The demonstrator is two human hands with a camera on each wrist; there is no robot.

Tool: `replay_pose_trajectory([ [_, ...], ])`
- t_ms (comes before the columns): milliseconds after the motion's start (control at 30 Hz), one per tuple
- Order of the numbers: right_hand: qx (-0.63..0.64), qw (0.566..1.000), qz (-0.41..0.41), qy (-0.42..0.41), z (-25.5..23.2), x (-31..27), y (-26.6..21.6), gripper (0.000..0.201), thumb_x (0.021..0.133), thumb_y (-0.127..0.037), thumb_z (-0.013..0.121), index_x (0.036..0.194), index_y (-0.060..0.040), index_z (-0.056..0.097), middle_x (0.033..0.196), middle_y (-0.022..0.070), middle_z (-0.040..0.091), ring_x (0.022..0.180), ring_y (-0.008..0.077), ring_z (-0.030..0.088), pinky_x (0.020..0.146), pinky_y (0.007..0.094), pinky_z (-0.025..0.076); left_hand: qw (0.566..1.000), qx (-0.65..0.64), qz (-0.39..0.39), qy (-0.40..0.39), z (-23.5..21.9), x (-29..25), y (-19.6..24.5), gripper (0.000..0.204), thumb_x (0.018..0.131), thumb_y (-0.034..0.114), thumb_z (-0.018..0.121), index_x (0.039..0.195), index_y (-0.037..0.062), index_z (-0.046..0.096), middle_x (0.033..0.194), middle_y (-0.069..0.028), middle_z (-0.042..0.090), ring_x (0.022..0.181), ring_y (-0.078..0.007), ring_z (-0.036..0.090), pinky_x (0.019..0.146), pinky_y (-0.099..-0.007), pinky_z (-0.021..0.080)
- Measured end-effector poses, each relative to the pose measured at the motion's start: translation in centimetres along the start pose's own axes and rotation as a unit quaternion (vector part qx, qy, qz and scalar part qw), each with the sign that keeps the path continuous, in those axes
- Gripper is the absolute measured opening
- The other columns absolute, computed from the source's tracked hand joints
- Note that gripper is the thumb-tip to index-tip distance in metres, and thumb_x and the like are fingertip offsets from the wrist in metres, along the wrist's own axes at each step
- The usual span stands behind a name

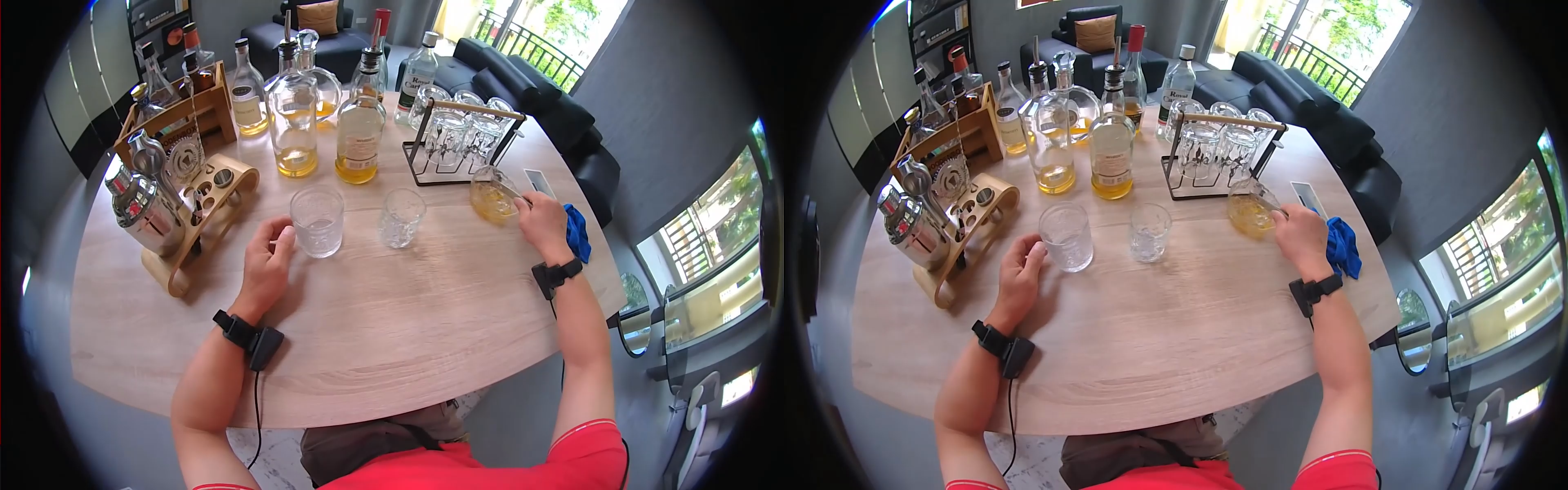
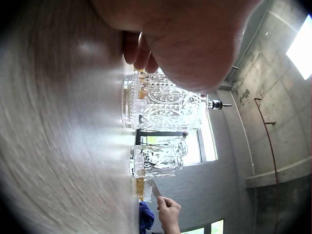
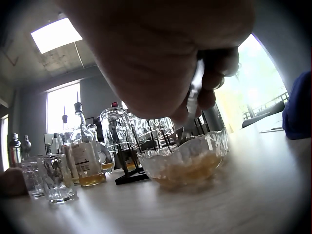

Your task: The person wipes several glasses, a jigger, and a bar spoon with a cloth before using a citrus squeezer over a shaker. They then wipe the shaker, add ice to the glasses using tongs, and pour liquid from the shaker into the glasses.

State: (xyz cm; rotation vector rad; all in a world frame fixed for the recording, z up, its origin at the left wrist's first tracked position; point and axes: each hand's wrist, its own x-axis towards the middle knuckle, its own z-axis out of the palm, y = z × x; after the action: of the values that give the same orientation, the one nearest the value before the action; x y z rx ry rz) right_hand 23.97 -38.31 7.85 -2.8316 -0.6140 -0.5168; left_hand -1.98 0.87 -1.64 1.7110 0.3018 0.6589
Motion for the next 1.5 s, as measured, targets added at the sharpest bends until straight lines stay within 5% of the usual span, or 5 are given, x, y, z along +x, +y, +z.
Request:
replay_pose_trajectory([
  [733, -0.025, 0.998, -0.061, -0.024, 0.7, 0.5, 0.0, 0.026, 0.088, -0.032, 0.070, 0.098, -0.0082, 0.077, 0.092, 0.0178, 0.072, 0.089, 0.0369, 0.070, 0.079, 0.0455, 0.055, 1.000, 0.006, 0.003, -0.011, 0.0, 0.1, 0.0, 0.027, 0.103, 0.017, 0.058, 0.122, -0.0004, 0.063, 0.105, -0.0066, 0.070, 0.091, -0.0118, 0.062, 0.084, -0.0289, 0.050],
  [1500, 0.121, 0.988, -0.059, 0.077, -0.9, -1.1, 0.0, 0.019, 0.089, -0.020, 0.073, 0.096, -0.0032, 0.074, 0.082, 0.0163, 0.072, 0.073, 0.0326, 0.069, 0.067, 0.0390, 0.053, 1.000, 0.020, 0.006, 0.008, -0.2, 0.1, -0.9, 0.029, 0.102, 0.019, 0.059, 0.123, -0.0012, 0.063, 0.106, -0.0096, 0.071, 0.091, -0.0133, 0.063, 0.083, -0.0298, 0.052],
])
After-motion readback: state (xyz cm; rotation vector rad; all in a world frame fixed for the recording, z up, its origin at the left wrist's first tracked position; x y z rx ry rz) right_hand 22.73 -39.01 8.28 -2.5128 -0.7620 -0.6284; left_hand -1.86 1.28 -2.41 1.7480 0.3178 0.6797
